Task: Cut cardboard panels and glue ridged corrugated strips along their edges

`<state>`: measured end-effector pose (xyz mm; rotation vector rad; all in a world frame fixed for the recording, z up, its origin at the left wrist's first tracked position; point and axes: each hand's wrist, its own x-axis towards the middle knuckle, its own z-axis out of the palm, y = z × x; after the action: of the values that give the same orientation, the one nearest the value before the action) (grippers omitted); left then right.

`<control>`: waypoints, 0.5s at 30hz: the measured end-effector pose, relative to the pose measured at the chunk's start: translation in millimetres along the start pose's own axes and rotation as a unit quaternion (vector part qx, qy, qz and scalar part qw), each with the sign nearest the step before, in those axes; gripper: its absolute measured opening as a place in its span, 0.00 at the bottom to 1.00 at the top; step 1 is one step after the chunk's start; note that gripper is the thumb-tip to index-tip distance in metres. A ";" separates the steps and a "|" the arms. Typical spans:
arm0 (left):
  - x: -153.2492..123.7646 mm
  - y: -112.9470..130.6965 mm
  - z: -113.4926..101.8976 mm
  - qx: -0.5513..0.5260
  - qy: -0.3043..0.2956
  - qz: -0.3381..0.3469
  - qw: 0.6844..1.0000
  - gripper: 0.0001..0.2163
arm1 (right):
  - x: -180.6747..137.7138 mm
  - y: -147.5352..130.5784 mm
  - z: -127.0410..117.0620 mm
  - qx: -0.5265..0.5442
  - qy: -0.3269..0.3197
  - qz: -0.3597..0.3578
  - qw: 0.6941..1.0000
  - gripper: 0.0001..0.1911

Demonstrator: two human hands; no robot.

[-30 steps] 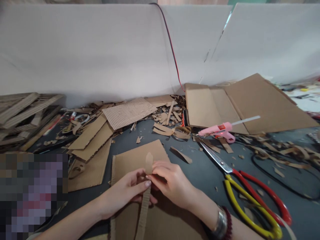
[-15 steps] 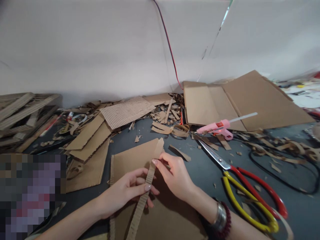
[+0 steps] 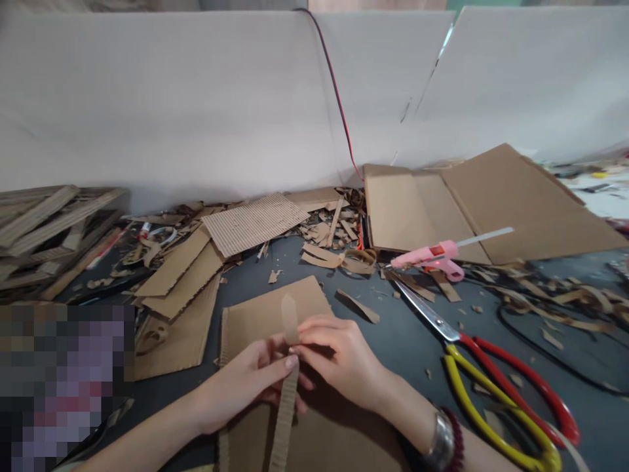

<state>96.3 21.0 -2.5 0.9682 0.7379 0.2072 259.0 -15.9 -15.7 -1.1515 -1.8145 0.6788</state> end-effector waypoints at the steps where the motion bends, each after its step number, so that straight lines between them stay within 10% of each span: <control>1: 0.4 -0.2 0.0 0.004 0.001 -0.001 1.000 0.15 | -0.1 0.1 1.2 0.000 -0.001 -0.004 1.000 0.13; 15: -0.7 0.9 -1.3 0.034 -0.037 -0.011 0.999 0.12 | -1.4 0.5 4.3 -0.020 0.112 0.147 0.983 0.14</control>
<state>95.1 22.0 -1.9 1.0263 0.6917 0.1277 255.7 -16.9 -18.7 -1.4791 -1.4905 0.6518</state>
